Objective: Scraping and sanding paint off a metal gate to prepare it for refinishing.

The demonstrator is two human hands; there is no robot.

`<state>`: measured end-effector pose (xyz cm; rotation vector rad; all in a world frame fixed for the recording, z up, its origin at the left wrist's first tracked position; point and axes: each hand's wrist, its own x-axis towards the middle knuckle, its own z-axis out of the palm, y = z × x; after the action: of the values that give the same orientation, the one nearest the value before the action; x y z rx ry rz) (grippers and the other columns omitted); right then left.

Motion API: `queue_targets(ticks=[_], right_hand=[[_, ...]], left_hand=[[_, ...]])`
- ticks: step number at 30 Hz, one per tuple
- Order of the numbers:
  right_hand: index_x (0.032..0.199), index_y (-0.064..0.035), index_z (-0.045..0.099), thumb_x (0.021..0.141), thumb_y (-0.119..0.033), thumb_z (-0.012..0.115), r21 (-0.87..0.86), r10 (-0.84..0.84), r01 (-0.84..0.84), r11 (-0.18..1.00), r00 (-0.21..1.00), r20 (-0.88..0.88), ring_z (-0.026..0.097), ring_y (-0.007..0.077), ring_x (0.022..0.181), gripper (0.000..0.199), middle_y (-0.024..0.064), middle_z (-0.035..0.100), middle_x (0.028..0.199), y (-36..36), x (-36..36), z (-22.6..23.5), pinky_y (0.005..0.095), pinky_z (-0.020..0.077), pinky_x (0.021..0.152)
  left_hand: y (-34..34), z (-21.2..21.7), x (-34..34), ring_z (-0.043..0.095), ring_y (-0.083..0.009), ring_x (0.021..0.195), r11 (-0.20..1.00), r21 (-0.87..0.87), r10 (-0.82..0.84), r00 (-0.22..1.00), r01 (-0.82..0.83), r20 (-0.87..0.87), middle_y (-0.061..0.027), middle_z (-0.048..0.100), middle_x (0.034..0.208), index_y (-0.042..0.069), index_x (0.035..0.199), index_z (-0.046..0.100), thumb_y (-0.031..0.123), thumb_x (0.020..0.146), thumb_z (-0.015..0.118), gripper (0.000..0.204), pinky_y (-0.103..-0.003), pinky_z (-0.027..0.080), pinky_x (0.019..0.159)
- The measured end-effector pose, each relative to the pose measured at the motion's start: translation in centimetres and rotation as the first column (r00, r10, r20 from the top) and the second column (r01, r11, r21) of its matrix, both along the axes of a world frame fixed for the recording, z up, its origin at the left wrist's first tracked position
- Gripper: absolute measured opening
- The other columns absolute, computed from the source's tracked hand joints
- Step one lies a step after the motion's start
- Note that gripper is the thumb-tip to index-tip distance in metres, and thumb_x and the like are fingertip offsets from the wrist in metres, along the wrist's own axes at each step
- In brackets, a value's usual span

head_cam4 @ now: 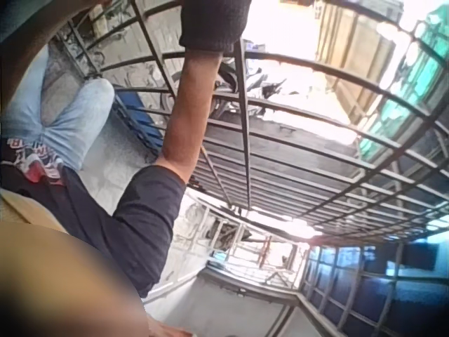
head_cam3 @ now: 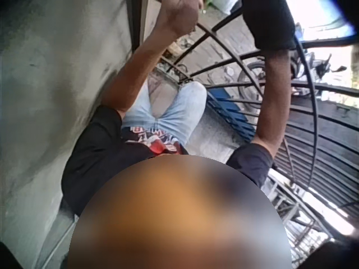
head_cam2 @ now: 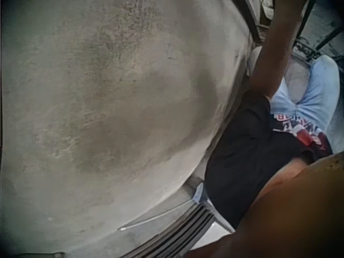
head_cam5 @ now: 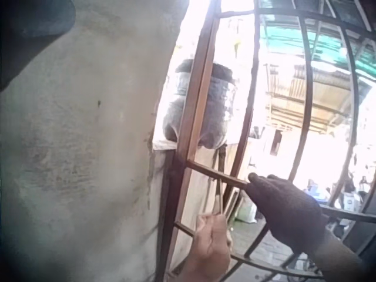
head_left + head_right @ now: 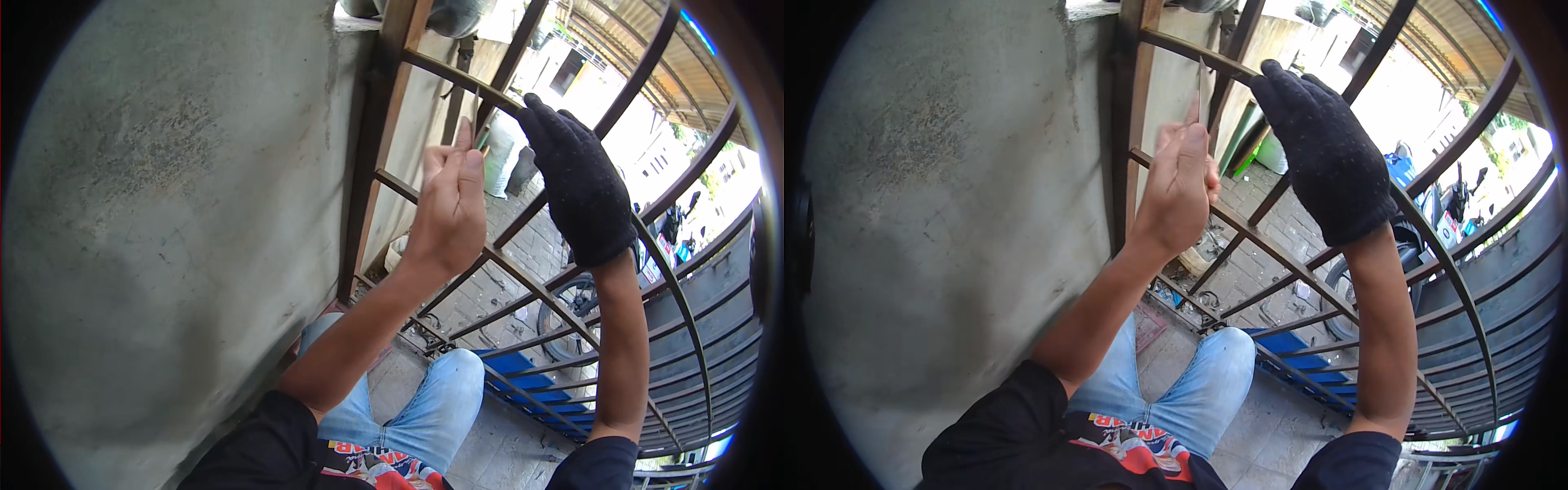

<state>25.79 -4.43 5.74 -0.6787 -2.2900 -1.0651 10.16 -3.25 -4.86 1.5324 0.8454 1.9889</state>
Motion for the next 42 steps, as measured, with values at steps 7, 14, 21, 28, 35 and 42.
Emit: queue_targets(ticks=[7,14,21,28,35,42], right_hand=[[0.129,-0.0066,0.054,0.087,0.004,0.056,-0.052,0.053,-0.064,0.997,0.979,-0.195,0.063,0.0272,0.102,0.043,0.0148,0.063,0.117,-0.6,-0.1,-0.6,0.0343,0.0511,0.087],[0.125,-0.0065,0.059,0.089,0.008,0.050,-0.031,0.005,-0.025,0.999,0.852,-0.523,0.064,0.0244,0.101,0.039,0.0147,0.065,0.111,-3.4,-1.8,-5.4,0.0341,0.0520,0.085],[0.126,-0.0059,0.058,0.092,0.003,0.048,-0.190,-0.103,-0.006,0.982,0.823,-0.559,0.065,0.0252,0.095,0.036,0.0163,0.065,0.107,-6.6,-3.2,-4.9,0.0346,0.0521,0.082],[0.124,-0.0086,0.058,0.095,-0.010,0.050,0.038,-0.413,0.486,0.873,0.779,-0.472,0.062,0.0265,0.093,0.030,0.0131,0.064,0.105,-5.7,1.1,-1.4,0.0364,0.0504,0.080],[0.129,-0.0087,0.054,0.099,-0.009,0.041,0.032,-0.408,0.465,0.885,0.805,-0.430,0.061,0.0284,0.104,0.033,0.0145,0.062,0.116,-4.2,4.0,-1.4,0.0367,0.0494,0.087],[0.121,-0.0109,0.059,0.097,-0.013,0.047,-0.048,-0.357,0.372,0.927,0.834,-0.421,0.067,0.0301,0.085,0.027,0.0156,0.067,0.100,-2.6,3.4,-2.3,0.0385,0.0533,0.071]], left_hand=[[-0.5,1.1,0.1,0.048,-0.0075,0.059,0.787,-0.062,-0.501,0.695,0.613,0.515,-0.0014,0.049,0.065,0.000,0.091,0.054,0.031,0.104,0.033,0.039,-0.024,0.046,0.060],[-1.2,1.2,0.5,0.058,-0.0100,0.070,0.791,-0.014,-0.465,0.617,0.611,0.635,-0.0057,0.057,0.076,-0.001,0.098,0.055,0.026,0.104,0.030,0.037,-0.025,0.052,0.077],[-1.8,0.9,1.1,0.048,-0.0047,0.062,0.627,0.028,-0.546,0.414,0.779,0.728,-0.0034,0.056,0.077,0.001,0.105,0.051,0.023,0.104,0.033,0.028,-0.021,0.048,0.064],[-2.2,2.8,2.5,0.042,-0.0038,0.054,0.470,0.126,-0.550,0.177,0.874,0.816,-0.0018,0.051,0.069,0.004,0.104,0.043,0.032,0.103,0.036,0.029,-0.020,0.040,0.048],[0.7,5.6,1.8,0.037,-0.0061,0.051,0.612,0.329,-0.464,-0.011,0.719,0.886,-0.0016,0.048,0.067,0.006,0.096,0.043,0.030,0.104,0.035,0.026,-0.020,0.037,0.046],[-1.6,6.0,3.0,0.039,-0.0070,0.051,0.632,0.098,-0.333,0.155,0.769,0.930,-0.0048,0.048,0.067,0.001,0.097,0.044,0.029,0.103,0.035,0.030,-0.022,0.039,0.047]])
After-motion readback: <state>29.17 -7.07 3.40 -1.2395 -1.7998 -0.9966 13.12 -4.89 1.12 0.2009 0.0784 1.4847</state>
